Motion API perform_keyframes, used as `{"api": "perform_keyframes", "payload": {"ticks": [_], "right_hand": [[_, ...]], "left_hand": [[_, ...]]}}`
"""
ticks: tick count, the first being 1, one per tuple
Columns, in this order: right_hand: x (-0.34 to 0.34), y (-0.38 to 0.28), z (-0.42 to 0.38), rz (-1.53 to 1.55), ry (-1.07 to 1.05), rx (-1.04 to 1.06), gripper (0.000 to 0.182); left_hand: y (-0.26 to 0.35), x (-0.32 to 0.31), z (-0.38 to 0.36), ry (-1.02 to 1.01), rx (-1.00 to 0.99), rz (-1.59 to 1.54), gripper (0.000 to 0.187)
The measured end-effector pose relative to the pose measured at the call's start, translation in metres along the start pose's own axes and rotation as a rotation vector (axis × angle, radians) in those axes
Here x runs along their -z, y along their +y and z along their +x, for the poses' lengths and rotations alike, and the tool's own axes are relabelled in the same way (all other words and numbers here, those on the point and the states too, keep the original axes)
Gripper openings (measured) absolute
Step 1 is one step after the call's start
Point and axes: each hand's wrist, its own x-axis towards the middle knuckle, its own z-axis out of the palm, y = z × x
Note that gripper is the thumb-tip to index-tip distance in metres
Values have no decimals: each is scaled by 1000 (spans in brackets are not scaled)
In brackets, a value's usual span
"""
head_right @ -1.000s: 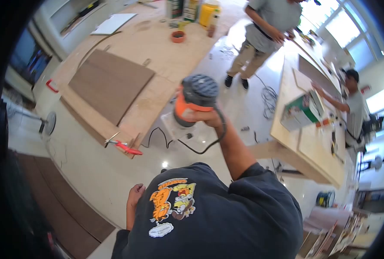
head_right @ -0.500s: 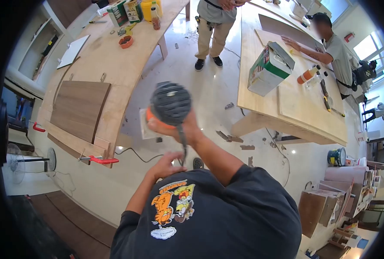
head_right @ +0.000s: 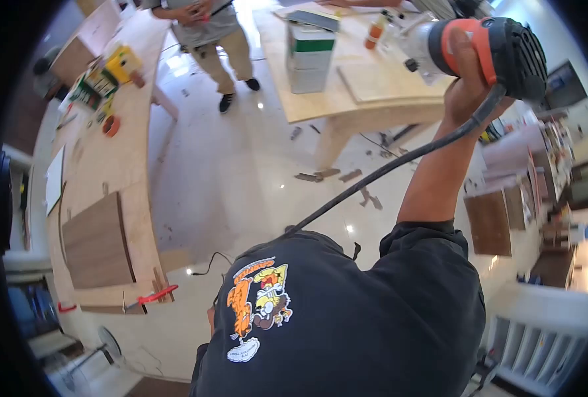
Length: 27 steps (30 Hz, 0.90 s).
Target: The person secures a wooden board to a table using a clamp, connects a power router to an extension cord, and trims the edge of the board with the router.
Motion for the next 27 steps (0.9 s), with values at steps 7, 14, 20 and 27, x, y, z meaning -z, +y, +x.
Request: {"api": "perform_keyframes", "payload": {"ticks": [7,14,20,27], "right_hand": [[96,-81,-44,34,217,-354,45],[106,-123,-148,345,50,-885,74],[1,-125,-181,161,-438,-889,82],[-218,-201,-192,92,-1148,-535,64]], "left_hand": [[-53,-6,79,-172,-169,-55,31],[100,57,79,-148,-215,-59,34],[55,42,52,-244,-175,-39,33],[-25,20,-41,-112,24,-155,26]]}}
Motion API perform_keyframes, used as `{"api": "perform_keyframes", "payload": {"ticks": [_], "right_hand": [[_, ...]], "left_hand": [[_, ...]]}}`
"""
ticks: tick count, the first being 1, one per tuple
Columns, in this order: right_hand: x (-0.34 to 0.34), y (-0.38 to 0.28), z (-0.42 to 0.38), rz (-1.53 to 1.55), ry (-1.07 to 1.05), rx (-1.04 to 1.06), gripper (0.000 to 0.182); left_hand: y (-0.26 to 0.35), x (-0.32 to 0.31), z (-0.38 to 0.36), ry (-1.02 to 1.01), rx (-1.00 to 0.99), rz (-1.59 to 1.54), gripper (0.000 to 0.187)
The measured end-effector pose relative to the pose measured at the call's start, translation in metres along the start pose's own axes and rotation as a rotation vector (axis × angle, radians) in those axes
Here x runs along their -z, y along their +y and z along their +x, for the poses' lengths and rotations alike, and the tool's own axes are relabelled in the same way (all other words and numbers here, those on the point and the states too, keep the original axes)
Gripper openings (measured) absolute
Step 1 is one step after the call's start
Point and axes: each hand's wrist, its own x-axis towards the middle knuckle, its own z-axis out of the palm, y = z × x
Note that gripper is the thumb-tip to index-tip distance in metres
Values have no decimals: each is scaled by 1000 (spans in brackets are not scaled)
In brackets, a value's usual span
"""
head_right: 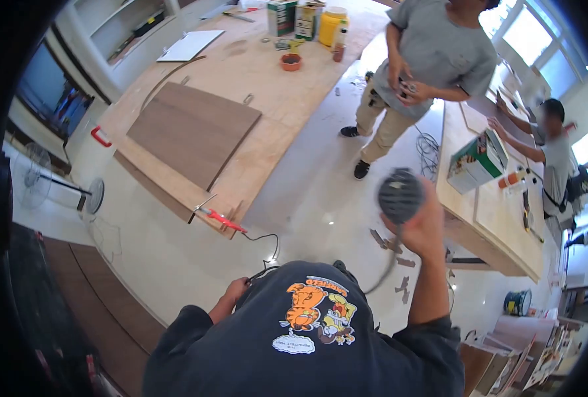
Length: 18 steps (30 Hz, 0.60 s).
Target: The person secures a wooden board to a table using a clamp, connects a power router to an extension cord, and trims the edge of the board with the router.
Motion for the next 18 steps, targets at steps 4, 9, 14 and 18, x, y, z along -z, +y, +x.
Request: {"api": "perform_keyframes", "payload": {"ticks": [4,9,14,18], "right_hand": [[-89,-25,69,-256,-161,310,64],[-194,-8,140,-464,-378,730,51],[-292,29,189,-613,-597,901,46],[-340,35,215,-602,-692,880,46]], "left_hand": [[-20,-21,-37,26,43,-88,30],[-38,-79,-57,242,19,-420,37],[-28,-113,-67,362,63,-603,38],[7,-113,-70,380,205,-647,38]]}}
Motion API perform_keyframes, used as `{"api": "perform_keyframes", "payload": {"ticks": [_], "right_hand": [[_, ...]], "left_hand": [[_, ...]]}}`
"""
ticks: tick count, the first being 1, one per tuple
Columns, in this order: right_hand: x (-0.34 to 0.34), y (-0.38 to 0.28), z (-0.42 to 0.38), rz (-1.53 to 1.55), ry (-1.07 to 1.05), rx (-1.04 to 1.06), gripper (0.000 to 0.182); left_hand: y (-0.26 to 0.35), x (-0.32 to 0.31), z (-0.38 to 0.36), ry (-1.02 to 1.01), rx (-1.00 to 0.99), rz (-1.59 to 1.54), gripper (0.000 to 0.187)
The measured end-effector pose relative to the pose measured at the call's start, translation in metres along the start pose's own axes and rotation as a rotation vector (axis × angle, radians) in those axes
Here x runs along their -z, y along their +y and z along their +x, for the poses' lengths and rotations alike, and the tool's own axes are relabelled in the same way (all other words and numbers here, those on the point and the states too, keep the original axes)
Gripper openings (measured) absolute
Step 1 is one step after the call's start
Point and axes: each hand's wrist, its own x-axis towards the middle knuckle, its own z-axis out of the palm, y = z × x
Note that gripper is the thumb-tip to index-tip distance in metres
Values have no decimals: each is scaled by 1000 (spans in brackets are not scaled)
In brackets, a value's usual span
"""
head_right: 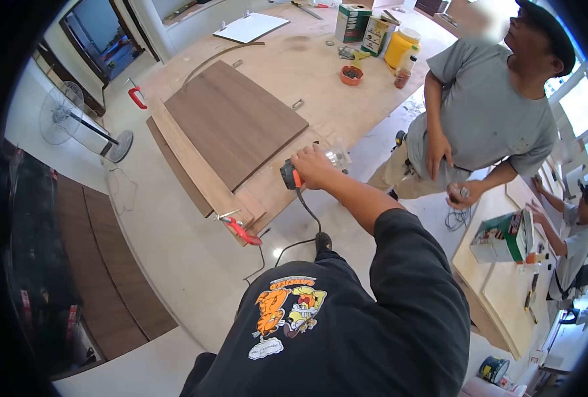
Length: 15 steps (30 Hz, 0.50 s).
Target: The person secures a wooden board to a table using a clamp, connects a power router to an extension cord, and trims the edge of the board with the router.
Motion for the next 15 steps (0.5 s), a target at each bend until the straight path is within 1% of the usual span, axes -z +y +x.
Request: {"api": "perform_keyframes", "payload": {"ticks": [3,6,7,10,13,15], "right_hand": [[-15,8,33,-45,-59,24,51],[-22,12,54,-22,-85,86,60],[-33,11,60,-58,-64,84,63],[-45,9,65,-120,-19,138,62],[-51,5,66,-89,-22,122,55],[-54,5,68,-109,3,125,46]], "left_hand": [[15,-9,-5,22,69,-11,37],[25,-16,-8,26,131,-8,37],[27,-18,-10,29,141,-8,37],[34,-17,-14,34,169,-3,37],[36,-14,-16,35,180,3,36],[36,-12,-16,33,180,10,36]]}}
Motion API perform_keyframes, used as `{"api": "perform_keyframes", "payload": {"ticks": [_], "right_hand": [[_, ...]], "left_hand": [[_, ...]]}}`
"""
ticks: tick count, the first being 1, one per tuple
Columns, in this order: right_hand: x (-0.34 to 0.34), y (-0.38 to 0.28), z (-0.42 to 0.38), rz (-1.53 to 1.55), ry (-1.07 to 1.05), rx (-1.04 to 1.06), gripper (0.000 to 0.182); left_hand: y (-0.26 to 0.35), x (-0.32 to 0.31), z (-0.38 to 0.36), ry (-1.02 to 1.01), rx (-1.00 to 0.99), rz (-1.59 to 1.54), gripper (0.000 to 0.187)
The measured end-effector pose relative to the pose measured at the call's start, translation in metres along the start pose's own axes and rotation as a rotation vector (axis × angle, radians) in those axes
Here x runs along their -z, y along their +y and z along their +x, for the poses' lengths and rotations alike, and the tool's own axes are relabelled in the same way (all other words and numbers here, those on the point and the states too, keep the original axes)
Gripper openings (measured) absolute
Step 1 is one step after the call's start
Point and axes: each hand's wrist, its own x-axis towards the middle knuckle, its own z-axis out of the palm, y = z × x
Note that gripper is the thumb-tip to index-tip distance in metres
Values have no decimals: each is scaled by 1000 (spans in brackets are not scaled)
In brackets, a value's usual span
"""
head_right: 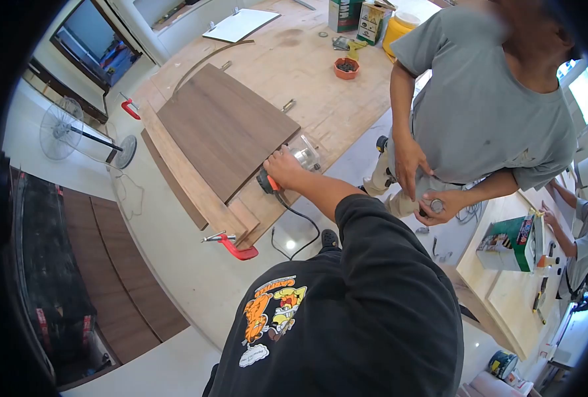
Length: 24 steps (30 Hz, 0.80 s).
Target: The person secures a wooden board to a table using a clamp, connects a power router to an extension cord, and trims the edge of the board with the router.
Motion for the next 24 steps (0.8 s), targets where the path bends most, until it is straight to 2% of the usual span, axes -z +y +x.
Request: {"api": "perform_keyframes", "payload": {"ticks": [4,7,10,13,15,17,19,22,24], "right_hand": [[-6,-1,-4,16,54,-14,37],[-8,-6,-10,84,82,-51,39],[-7,-18,-25,67,436,-88,41],[20,-50,-61,348,622,-182,38],[38,-86,-103,703,594,-283,36],[17,-129,-151,768,385,-430,36],[-24,-162,-198,955,108,-482,34],[-78,-201,-283,935,1,-666,22],[-97,-225,-354,952,-85,-855,16]], "left_hand": [[-3,6,8,-21,-25,21,36],[-4,13,19,-38,-62,34,35],[-3,20,34,-60,-114,49,35],[6,29,57,-92,-190,68,35],[15,34,71,-118,-251,74,35],[26,40,85,-144,-310,84,34],[41,44,104,-173,-349,98,34],[58,34,150,-270,-393,174,26],[77,28,178,-371,-420,281,27]]}}
